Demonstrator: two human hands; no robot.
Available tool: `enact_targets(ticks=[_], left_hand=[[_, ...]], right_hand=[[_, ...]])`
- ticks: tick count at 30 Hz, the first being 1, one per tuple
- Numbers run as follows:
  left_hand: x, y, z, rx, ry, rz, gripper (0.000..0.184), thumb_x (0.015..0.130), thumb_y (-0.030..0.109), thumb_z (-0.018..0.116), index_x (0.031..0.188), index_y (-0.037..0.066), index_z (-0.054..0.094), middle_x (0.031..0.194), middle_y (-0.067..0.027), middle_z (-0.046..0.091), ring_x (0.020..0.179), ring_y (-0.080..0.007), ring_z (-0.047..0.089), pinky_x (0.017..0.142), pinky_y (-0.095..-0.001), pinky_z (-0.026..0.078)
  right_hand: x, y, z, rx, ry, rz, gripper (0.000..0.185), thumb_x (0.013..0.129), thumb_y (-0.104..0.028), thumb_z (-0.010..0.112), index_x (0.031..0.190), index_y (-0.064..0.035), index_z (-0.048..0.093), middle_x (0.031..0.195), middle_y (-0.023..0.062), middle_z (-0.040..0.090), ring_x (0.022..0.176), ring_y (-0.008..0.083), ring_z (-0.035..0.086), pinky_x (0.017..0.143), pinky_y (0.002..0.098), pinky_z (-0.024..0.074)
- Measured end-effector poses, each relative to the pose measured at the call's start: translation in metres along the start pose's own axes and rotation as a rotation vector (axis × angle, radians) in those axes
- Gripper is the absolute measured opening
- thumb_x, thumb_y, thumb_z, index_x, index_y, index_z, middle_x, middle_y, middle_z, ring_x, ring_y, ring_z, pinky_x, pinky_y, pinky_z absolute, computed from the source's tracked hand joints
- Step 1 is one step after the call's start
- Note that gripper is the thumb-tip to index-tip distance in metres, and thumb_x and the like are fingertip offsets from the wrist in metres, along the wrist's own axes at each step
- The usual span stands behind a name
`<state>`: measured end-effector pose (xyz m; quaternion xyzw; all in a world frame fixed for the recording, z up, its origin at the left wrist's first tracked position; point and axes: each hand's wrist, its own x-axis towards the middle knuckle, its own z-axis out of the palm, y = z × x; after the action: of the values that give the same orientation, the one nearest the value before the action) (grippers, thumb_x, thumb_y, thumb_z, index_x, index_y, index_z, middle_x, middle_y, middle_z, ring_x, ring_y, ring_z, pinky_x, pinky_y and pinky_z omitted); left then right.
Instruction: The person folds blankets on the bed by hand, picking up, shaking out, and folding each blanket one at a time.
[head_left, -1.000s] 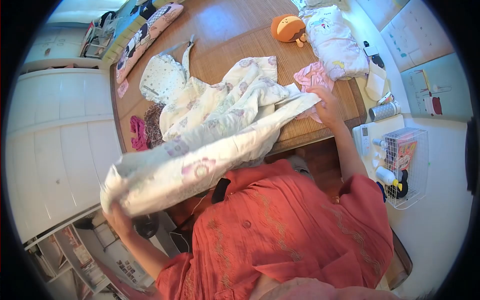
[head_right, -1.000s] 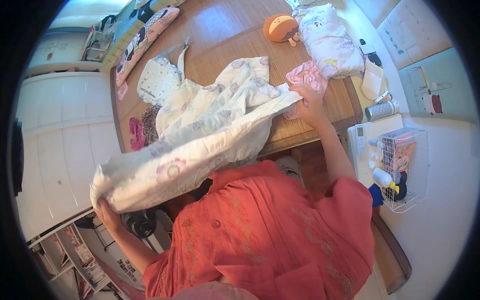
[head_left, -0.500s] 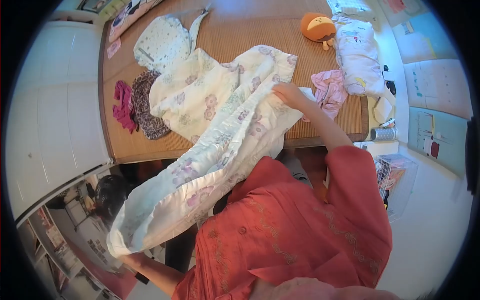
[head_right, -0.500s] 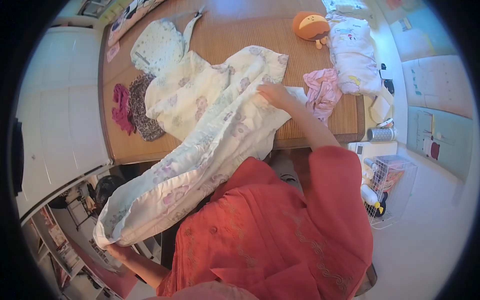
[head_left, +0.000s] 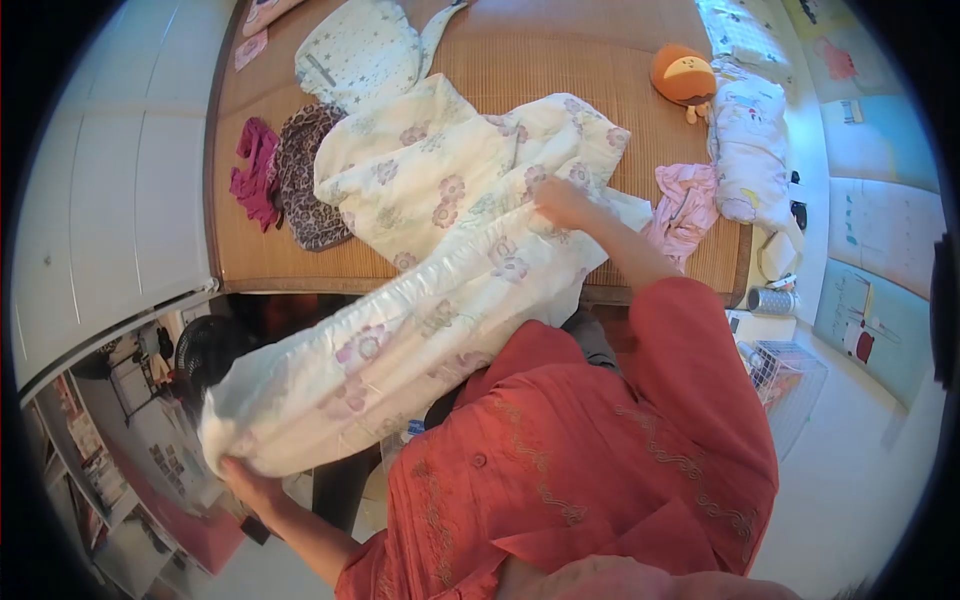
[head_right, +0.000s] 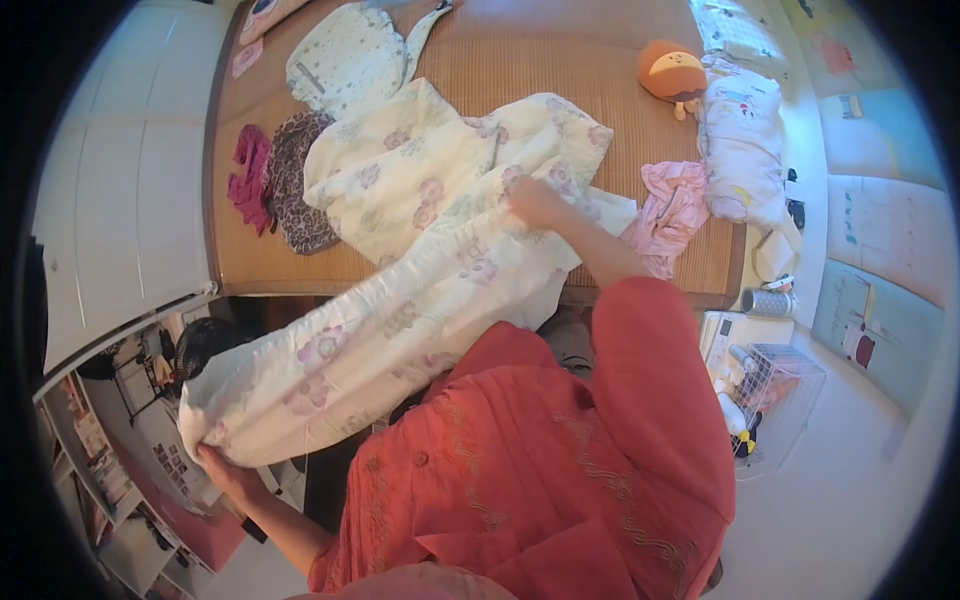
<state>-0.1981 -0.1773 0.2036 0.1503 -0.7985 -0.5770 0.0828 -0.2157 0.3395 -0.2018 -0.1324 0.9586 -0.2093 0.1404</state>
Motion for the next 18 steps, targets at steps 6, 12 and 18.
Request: enact_targets(ticks=[6, 12, 18], left_hand=[[0.034, 0.029, 0.083, -0.093, -0.078, 0.032, 0.061, 0.091, 0.043, 0.044, 0.134, 0.003, 0.029, 0.133, -0.0134, 0.038, 0.118, -0.0271, 0.044, 0.096, -0.0407, 0.040], [0.046, 0.069, 0.145, -0.241, -0.103, 0.270, 0.054, 0.094, 0.038, 0.039, 0.129, -0.004, 0.035, 0.125, -0.0172, 0.046, 0.111, -0.0229, 0.048, 0.092, -0.0323, 0.041], [0.074, 0.145, 0.175, 0.078, 0.059, 0.974, 0.063, 0.091, 0.043, 0.044, 0.134, 0.002, 0.026, 0.131, -0.0159, 0.039, 0.117, -0.0260, 0.045, 0.091, -0.0385, 0.043]], right_hand=[[-0.152, 0.042, -0.167, 0.330, 0.844, 0.456, 0.018, 0.083, -0.018, 0.054, 0.078, -0.0011, 0.059, 0.076, 0.0131, 0.057, 0.074, 0.0271, 0.055, 0.067, 0.0350, 0.0432], [-0.355, -0.047, -0.323, 0.214, 1.454, 0.476, 0.013, 0.089, -0.008, 0.050, 0.089, 0.0023, 0.059, 0.086, 0.0027, 0.058, 0.078, 0.0095, 0.051, 0.073, 0.0232, 0.0420], [-0.423, -0.129, -0.385, 0.106, 1.878, 0.258, 0.022, 0.090, -0.010, 0.050, 0.105, 0.0047, 0.058, 0.100, 0.0129, 0.062, 0.092, 0.0180, 0.059, 0.085, 0.0288, 0.0454]])
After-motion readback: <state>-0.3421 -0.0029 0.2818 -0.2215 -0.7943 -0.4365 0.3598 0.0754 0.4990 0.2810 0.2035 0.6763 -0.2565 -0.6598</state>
